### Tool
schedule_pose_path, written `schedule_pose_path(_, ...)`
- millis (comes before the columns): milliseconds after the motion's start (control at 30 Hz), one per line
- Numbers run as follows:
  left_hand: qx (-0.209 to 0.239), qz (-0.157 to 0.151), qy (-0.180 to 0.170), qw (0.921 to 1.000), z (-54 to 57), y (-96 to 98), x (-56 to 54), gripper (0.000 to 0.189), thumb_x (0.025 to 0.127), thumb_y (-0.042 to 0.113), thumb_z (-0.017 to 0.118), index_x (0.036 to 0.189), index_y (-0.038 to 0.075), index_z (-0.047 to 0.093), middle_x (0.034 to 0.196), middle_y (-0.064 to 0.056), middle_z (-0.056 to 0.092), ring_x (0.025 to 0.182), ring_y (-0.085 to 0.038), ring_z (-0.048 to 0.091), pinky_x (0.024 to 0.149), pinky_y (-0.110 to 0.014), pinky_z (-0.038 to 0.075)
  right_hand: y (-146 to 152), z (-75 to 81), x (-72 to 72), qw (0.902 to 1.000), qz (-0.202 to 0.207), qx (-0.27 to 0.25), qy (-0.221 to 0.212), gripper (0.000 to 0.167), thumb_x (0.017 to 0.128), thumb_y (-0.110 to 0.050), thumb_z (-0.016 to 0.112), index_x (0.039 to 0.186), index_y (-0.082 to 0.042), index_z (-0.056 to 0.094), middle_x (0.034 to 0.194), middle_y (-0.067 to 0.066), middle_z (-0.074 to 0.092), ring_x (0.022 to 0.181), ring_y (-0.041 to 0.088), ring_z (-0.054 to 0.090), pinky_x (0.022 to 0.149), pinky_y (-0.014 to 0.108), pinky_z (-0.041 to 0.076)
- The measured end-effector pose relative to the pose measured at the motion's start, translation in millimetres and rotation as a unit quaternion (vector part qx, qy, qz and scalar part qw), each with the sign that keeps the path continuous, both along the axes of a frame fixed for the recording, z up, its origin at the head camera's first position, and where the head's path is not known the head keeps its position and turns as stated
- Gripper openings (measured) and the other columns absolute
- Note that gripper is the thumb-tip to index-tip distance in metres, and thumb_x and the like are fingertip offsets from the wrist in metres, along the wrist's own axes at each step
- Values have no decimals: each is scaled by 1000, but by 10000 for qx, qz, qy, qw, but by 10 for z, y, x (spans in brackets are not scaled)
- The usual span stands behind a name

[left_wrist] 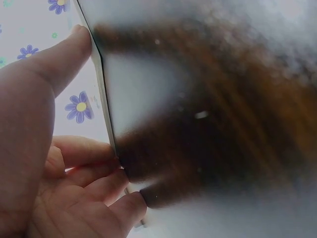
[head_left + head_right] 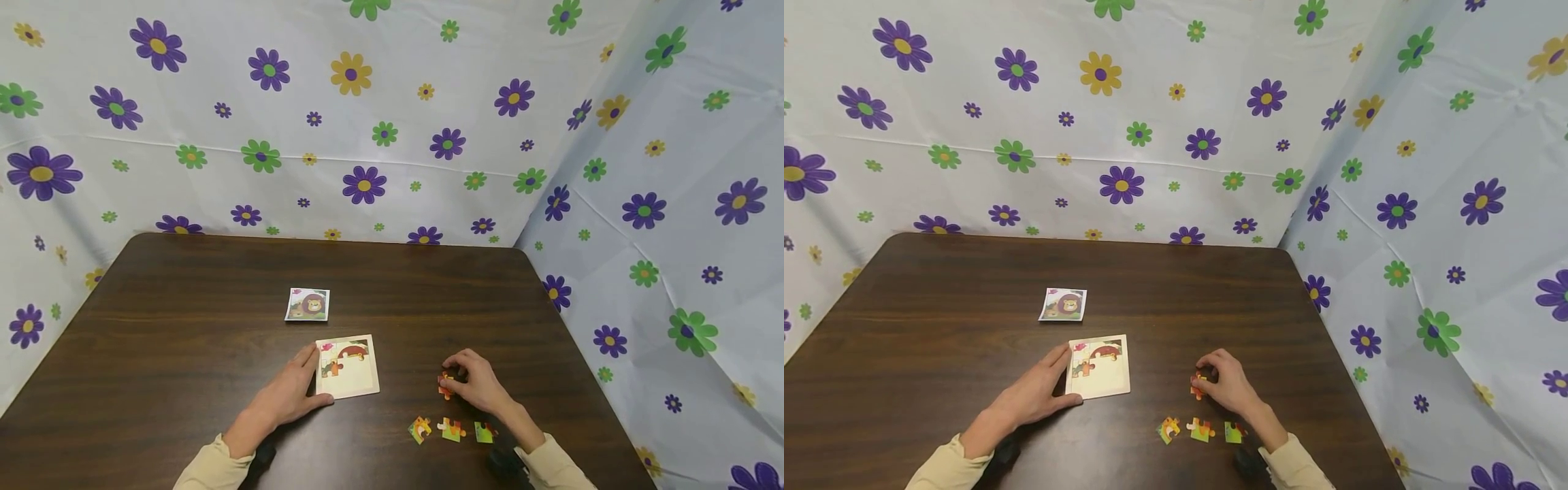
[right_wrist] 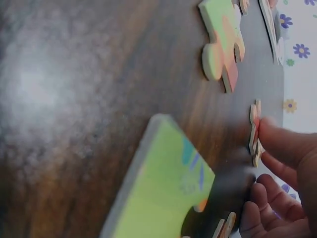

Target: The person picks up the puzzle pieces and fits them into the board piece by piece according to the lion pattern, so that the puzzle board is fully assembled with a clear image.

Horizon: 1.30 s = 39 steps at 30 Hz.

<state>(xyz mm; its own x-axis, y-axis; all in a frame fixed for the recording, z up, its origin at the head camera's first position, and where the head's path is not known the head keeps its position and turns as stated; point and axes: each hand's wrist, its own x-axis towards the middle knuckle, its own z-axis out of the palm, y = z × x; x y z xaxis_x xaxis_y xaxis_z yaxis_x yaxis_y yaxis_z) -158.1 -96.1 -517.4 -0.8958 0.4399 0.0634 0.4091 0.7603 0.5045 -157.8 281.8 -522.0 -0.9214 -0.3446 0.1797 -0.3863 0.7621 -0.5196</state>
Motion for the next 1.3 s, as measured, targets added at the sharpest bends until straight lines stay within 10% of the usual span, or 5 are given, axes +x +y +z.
schedule_pose_path(967, 66, 0, -75, 9999, 2, -3, 0, 90, 75, 33, 82, 137, -16, 38, 141, -33, 38, 128, -44, 41, 101, -50, 39, -13, 141, -65, 9936, -228, 650, -894, 41, 71, -32, 85, 93, -9, 60, 86, -2, 49, 71, 10, 42, 59, 23, 39)
schedule_pose_path(1300, 87, -62, 2, 9999, 7, -1, -7, 90, 75, 33, 82, 135, -17, 39, 140, -35, 38, 128, -45, 41, 102, -51, 39, 19, 145, -114, 9911, -47, -303, -1299, 28, 81, -17, 78, 96, -8, 56, 83, -3, 62, 62, 4, 55, 56, 23, 47)
